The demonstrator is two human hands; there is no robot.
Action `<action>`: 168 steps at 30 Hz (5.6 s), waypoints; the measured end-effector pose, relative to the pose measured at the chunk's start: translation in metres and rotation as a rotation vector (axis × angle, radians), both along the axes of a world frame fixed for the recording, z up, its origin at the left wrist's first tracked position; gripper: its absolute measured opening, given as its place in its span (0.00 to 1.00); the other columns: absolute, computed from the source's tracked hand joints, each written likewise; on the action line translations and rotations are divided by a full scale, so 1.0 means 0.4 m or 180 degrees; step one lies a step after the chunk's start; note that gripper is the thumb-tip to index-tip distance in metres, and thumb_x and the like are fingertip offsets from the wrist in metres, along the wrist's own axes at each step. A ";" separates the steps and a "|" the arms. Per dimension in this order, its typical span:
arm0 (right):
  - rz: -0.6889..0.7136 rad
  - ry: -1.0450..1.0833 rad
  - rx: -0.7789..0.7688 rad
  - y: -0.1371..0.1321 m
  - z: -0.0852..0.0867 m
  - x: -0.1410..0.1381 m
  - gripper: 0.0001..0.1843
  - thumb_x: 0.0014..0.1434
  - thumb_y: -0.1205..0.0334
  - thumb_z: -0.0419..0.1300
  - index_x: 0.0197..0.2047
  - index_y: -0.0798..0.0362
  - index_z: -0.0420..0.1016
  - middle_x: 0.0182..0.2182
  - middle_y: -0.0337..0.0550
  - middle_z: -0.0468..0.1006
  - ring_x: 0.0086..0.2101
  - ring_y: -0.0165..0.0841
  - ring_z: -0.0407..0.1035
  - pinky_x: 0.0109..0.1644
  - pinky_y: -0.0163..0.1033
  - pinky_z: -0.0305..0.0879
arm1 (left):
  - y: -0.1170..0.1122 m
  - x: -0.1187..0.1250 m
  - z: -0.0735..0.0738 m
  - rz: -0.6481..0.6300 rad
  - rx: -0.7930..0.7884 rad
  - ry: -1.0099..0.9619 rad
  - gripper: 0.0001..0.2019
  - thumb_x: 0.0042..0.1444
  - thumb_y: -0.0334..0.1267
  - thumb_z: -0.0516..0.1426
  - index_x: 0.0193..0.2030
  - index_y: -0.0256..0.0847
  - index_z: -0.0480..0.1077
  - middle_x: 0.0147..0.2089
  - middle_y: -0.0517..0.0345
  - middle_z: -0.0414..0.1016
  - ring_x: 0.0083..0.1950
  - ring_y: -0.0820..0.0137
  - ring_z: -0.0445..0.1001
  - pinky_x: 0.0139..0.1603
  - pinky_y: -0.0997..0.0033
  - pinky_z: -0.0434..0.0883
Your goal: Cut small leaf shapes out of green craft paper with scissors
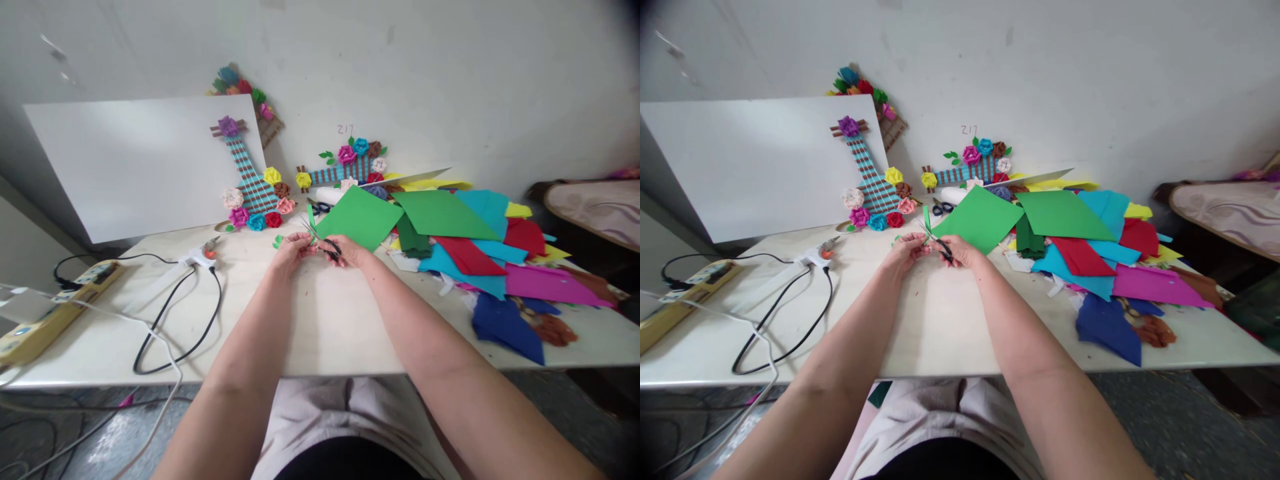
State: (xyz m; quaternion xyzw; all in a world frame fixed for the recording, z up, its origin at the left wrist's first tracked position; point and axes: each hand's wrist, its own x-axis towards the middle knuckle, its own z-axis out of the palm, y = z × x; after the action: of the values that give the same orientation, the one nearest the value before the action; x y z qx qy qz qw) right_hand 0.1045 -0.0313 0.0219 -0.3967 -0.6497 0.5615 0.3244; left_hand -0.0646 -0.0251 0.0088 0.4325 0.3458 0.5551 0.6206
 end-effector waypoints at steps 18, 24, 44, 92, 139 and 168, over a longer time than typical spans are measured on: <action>-0.0033 -0.0069 0.0051 0.002 0.000 0.002 0.15 0.55 0.50 0.59 0.30 0.55 0.65 0.15 0.30 0.66 0.10 0.20 0.57 0.08 0.26 0.46 | 0.002 -0.004 -0.002 -0.0015 0.0034 -0.0003 0.10 0.42 0.29 0.62 0.32 0.33 0.67 0.23 0.57 0.73 0.22 0.73 0.72 0.26 0.75 0.71; -0.0054 -0.0108 0.0093 0.009 -0.006 0.004 0.16 0.53 0.50 0.61 0.30 0.54 0.64 0.15 0.30 0.66 0.10 0.19 0.57 0.08 0.26 0.45 | -0.002 -0.001 0.005 -0.0016 -0.0026 -0.0005 0.11 0.40 0.29 0.63 0.31 0.33 0.67 0.22 0.58 0.73 0.21 0.74 0.72 0.26 0.75 0.70; -0.0166 -0.0076 0.0045 0.012 -0.006 0.001 0.14 0.52 0.56 0.61 0.26 0.55 0.62 0.12 0.29 0.63 0.09 0.19 0.52 0.09 0.27 0.40 | -0.002 -0.002 0.004 0.0044 -0.0061 0.0071 0.10 0.41 0.28 0.63 0.31 0.33 0.67 0.21 0.58 0.72 0.21 0.74 0.71 0.25 0.75 0.70; -0.1828 -0.2421 0.1187 0.061 -0.012 0.014 0.13 0.49 0.56 0.59 0.37 0.48 0.80 0.40 0.43 0.78 0.40 0.37 0.70 0.36 0.35 0.62 | 0.000 0.023 -0.010 -0.0296 0.0074 -0.0053 0.12 0.44 0.25 0.61 0.38 0.31 0.68 0.27 0.55 0.75 0.26 0.74 0.74 0.32 0.73 0.72; -0.1069 0.0335 -0.0240 0.044 -0.022 -0.011 0.06 0.53 0.68 0.58 0.27 0.59 0.75 0.20 0.38 0.73 0.15 0.19 0.57 0.14 0.26 0.39 | 0.012 0.015 -0.024 -0.0500 0.0072 -0.0097 0.09 0.44 0.24 0.60 0.36 0.30 0.72 0.29 0.53 0.75 0.29 0.72 0.74 0.34 0.71 0.74; -0.1439 0.0475 -0.0188 0.024 -0.008 -0.038 0.08 0.47 0.72 0.58 0.19 0.58 0.69 0.12 0.34 0.67 0.13 0.20 0.55 0.17 0.28 0.46 | 0.002 0.035 -0.008 -0.0260 0.0319 0.0742 0.14 0.48 0.35 0.61 0.40 0.34 0.64 0.25 0.56 0.75 0.25 0.70 0.75 0.31 0.70 0.73</action>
State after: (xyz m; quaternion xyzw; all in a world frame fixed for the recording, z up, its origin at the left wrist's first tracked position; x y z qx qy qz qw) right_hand 0.0894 -0.0218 0.0188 -0.4988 -0.5019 0.5211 0.4772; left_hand -0.0506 -0.0243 0.0055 0.5383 0.3694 0.4919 0.5760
